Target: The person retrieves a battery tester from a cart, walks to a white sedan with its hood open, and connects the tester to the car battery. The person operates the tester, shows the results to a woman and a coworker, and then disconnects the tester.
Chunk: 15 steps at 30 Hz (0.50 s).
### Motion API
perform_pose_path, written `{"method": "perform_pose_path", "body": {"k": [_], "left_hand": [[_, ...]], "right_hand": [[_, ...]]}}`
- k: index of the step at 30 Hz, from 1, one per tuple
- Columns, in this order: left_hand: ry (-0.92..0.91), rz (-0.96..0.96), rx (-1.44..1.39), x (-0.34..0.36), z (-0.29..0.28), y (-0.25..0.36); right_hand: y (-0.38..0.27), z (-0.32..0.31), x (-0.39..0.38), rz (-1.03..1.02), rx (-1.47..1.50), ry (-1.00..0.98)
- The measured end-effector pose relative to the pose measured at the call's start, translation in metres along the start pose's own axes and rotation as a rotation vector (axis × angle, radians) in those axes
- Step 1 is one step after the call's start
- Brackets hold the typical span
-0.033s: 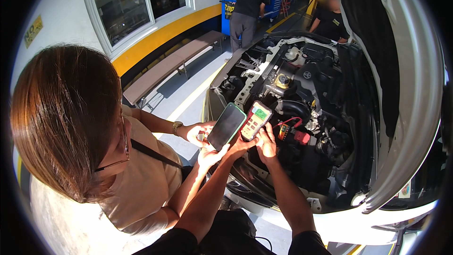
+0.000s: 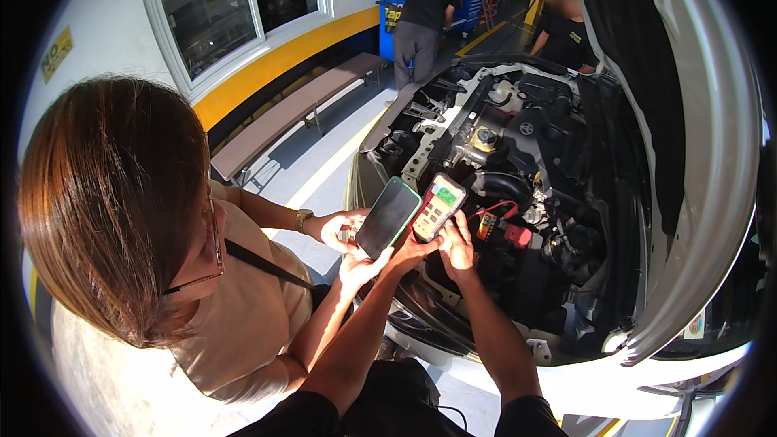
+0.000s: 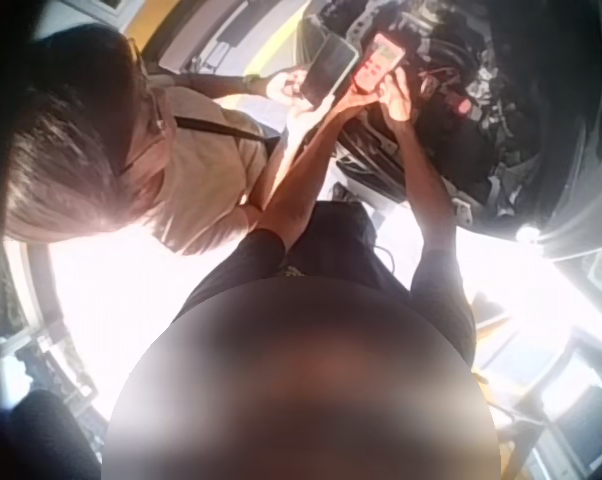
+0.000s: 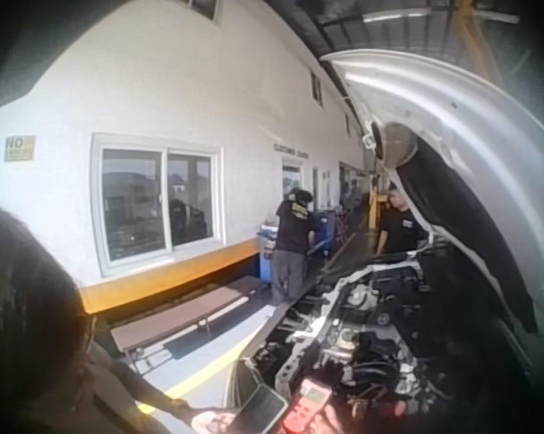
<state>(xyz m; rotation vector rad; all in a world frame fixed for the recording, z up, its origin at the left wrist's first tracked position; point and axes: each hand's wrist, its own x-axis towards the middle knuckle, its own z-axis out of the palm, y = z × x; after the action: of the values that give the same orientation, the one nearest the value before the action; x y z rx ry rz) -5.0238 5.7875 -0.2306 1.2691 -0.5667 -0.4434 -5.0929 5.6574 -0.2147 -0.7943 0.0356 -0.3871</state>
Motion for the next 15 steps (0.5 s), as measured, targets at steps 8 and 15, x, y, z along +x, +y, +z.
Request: {"method": "perform_pose_path", "body": {"k": [8, 15], "left_hand": [[0.054, 0.039, 0.09, -0.004, 0.007, 0.018], [0.061, 0.005, -0.026, -0.003, 0.009, 0.007]], "right_hand": [[0.002, -0.006, -0.002, 0.018, 0.005, 0.008], [0.004, -0.011, -0.001, 0.014, -0.013, 0.008]]}}
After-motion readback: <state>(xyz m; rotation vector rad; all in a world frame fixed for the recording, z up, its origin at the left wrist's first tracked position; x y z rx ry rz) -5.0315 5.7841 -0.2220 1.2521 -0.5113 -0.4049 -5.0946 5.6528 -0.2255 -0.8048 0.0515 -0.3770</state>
